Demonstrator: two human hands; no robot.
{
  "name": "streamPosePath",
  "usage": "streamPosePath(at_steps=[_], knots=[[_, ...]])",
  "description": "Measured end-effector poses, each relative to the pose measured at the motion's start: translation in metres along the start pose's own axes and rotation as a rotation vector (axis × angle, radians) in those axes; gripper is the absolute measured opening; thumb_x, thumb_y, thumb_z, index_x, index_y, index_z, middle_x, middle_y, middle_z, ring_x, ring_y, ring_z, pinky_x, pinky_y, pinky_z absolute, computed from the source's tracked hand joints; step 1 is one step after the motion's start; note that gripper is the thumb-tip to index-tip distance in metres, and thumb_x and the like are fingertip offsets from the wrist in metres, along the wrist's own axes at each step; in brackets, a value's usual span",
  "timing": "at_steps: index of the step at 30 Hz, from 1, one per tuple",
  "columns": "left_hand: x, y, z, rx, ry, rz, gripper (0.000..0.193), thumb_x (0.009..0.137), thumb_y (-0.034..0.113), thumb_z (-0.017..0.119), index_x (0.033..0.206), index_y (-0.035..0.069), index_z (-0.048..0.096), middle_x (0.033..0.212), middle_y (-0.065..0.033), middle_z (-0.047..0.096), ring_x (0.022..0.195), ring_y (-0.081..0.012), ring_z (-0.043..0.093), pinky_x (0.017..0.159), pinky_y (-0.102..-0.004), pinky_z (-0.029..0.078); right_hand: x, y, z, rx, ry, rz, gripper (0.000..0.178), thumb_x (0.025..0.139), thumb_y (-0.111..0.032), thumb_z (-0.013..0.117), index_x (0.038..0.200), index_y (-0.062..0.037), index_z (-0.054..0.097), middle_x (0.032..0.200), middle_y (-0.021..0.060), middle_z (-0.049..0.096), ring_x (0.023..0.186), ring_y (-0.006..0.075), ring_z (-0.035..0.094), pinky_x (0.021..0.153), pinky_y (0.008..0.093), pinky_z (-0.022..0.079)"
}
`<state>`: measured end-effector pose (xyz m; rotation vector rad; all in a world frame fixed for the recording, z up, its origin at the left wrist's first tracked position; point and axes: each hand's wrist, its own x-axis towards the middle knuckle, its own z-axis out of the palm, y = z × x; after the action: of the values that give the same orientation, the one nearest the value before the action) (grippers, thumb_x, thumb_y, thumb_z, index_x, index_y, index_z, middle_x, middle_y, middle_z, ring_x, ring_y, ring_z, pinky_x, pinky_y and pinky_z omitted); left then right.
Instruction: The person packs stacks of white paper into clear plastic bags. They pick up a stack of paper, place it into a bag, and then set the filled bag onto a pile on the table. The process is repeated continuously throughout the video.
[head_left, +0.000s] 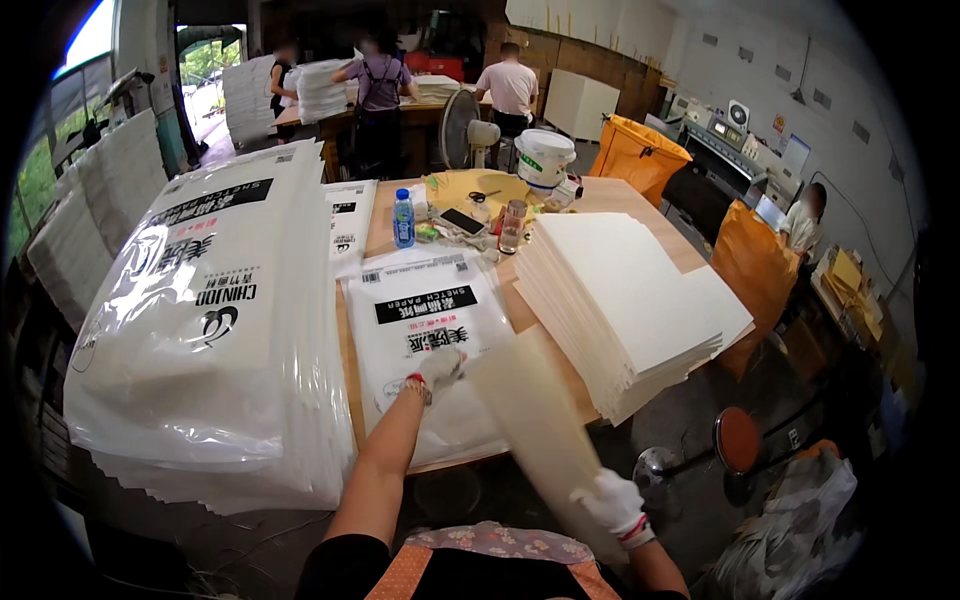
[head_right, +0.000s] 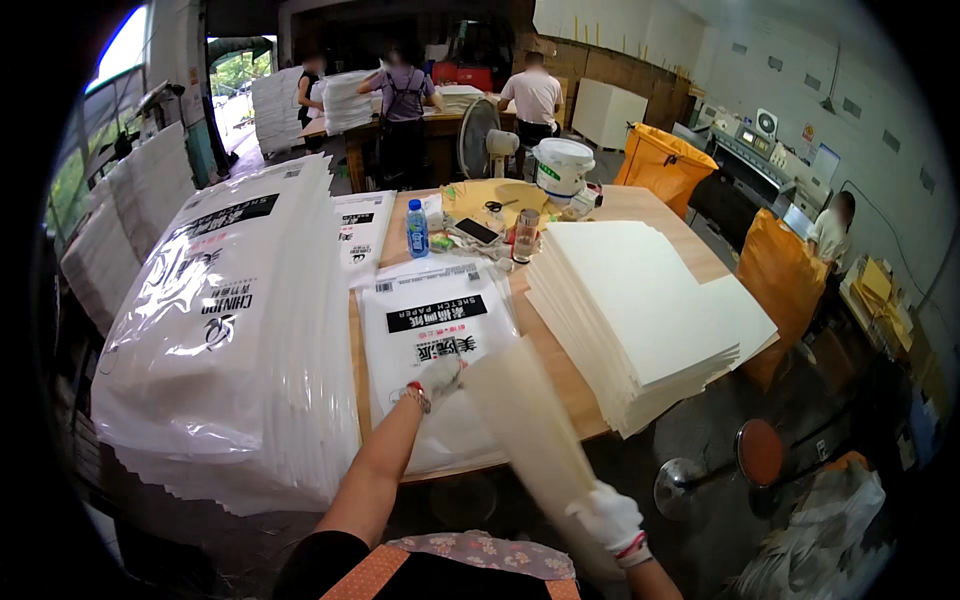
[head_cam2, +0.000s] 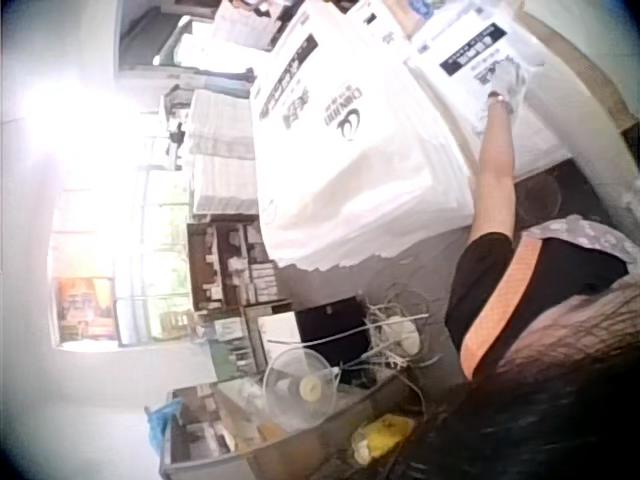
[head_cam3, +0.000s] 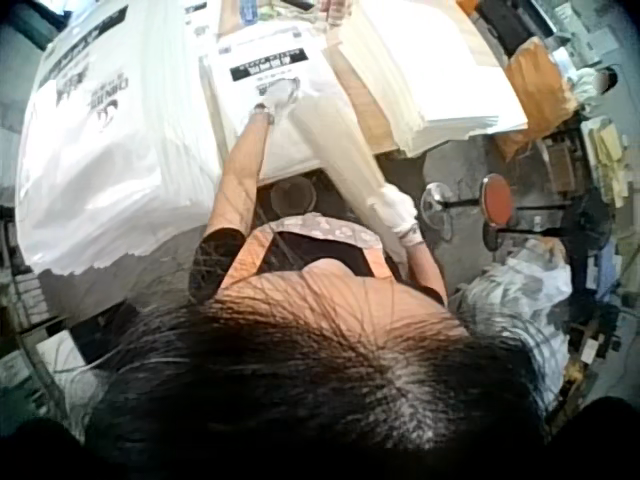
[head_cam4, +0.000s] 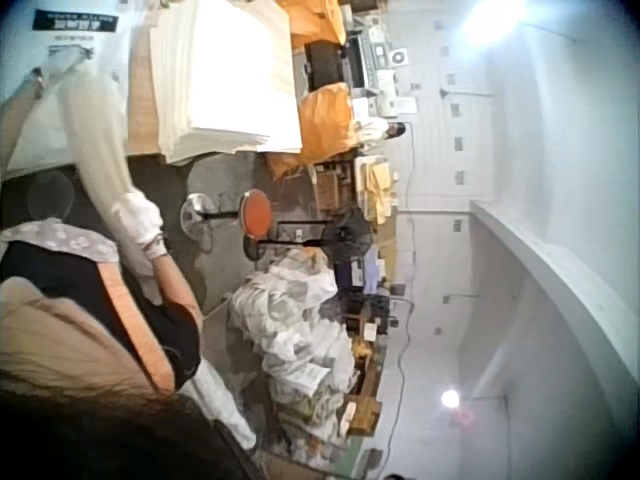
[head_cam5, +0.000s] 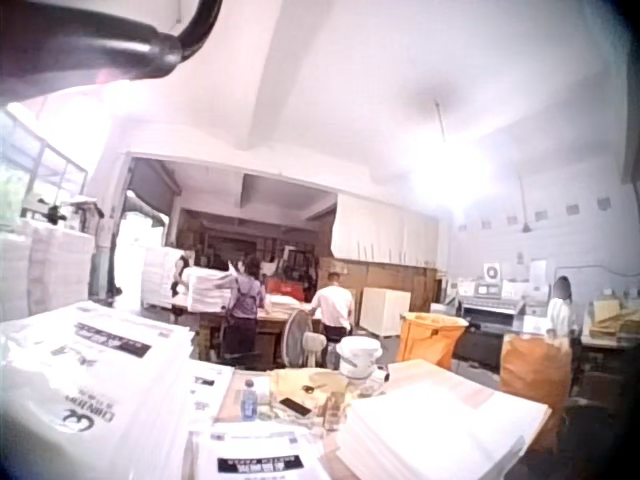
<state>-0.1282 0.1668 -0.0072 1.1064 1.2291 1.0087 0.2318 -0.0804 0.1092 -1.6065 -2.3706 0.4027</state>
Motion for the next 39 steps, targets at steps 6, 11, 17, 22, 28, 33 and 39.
streamPosePath(at_steps=[6, 11, 17, 22, 28, 33, 39], knots=[[-0.045, 0.063, 0.105, 0.778, 0.182, 0.82, 0.031, 0.084, 0.031, 0.056, 0.103, 0.007, 0.054, 0.089, -0.0117, 0.061, 0.078, -0.0222, 0.06, 0.07, -0.0375, 0.048, 0.083, 0.027, 0.038, 0.003, -0.11, -0.155, 0.04, 0.077, -0.043, 0.062, 0.086, -0.0041, 0.062, 0.078, 0.0177, 0.062, 0.075, 0.0374, 0.061, 0.064, 0.0448, 0.048], [-0.126, 0.071, 0.171, 0.591, -0.133, 0.552, 0.05, 0.082, 0.022, 0.058, 0.129, 0.012, 0.044, 0.109, -0.0172, 0.06, 0.1, -0.0358, 0.058, 0.083, -0.0449, 0.047, 0.14, 0.026, 0.047, 0.016, 0.354, -0.17, 0.034, 0.072, -0.025, 0.07, 0.096, -0.0037, 0.057, 0.09, 0.0163, 0.057, 0.079, 0.035, 0.058, 0.067, 0.0412, 0.049], [-0.152, -0.032, 0.137, 1.086, -0.056, 0.421, 0.051, 0.086, 0.019, 0.05, 0.136, 0.015, 0.038, 0.095, -0.0191, 0.061, 0.078, -0.0355, 0.062, 0.073, -0.0465, 0.05, 0.158, 0.056, 0.095, -0.091, 0.509, -0.077, 0.058, 0.075, -0.025, 0.068, 0.123, -0.0047, 0.042, 0.123, 0.0218, 0.045, 0.097, 0.0369, 0.056, 0.082, 0.0423, 0.048], [-0.158, -0.079, 0.063, 1.48, 0.42, 0.771, 0.033, 0.09, 0.016, 0.046, 0.122, 0.013, 0.051, 0.091, -0.0095, 0.06, 0.072, -0.0245, 0.056, 0.077, -0.0444, 0.049, 0.205, 0.075, 0.091, 0.192, 0.191, 0.285, 0.065, 0.087, -0.032, 0.056, 0.138, -0.0033, 0.029, 0.123, 0.0168, 0.053, 0.092, 0.0325, 0.061, 0.083, 0.0381, 0.05], [-0.223, -0.059, 0.035, 0.65, 0.716, -0.066, 0.027, 0.088, 0.024, 0.048, 0.106, 0.005, 0.057, 0.101, -0.018, 0.057, 0.101, -0.035, 0.054, 0.083, -0.047, 0.044, 0.17, 0.111, 0.137, 1.121, 0.197, -0.06, 0.061, 0.088, -0.012, 0.057, 0.138, 0.002, 0.025, 0.128, 0.0151, 0.047, 0.11, 0.0255, 0.051, 0.097, 0.0353, 0.041], [-0.329, -0.059, 0.065, 0.865, 0.356, 0.014, 0.038, 0.085, 0.025, 0.054, 0.117, 0.003, 0.053, 0.104, -0.0198, 0.059, 0.096, -0.0379, 0.057, 0.088, -0.0443, 0.044, 0.047, 0.073, 0.081, 1.688, -0.16, 0.124, 0.045, 0.096, -0.025, 0.042, 0.134, -0.002, 0.036, 0.127, 0.0114, 0.048, 0.119, 0.022, 0.045, 0.101, 0.0344, 0.037], [-0.345, -0.114, 0.084, 0.353, 0.476, 0.169, 0.037, 0.084, 0.02, 0.058, 0.113, 0.0, 0.051, 0.105, -0.0198, 0.058, 0.094, -0.0333, 0.058, 0.083, -0.0396, 0.047, -0.004, 0.079, 0.093, 1.972, -0.269, 0.605, 0.053, 0.095, -0.036, 0.04, 0.134, 0.0004, 0.039, 0.132, 0.0131, 0.047, 0.122, 0.0261, 0.044, 0.104, 0.0364, 0.032]])
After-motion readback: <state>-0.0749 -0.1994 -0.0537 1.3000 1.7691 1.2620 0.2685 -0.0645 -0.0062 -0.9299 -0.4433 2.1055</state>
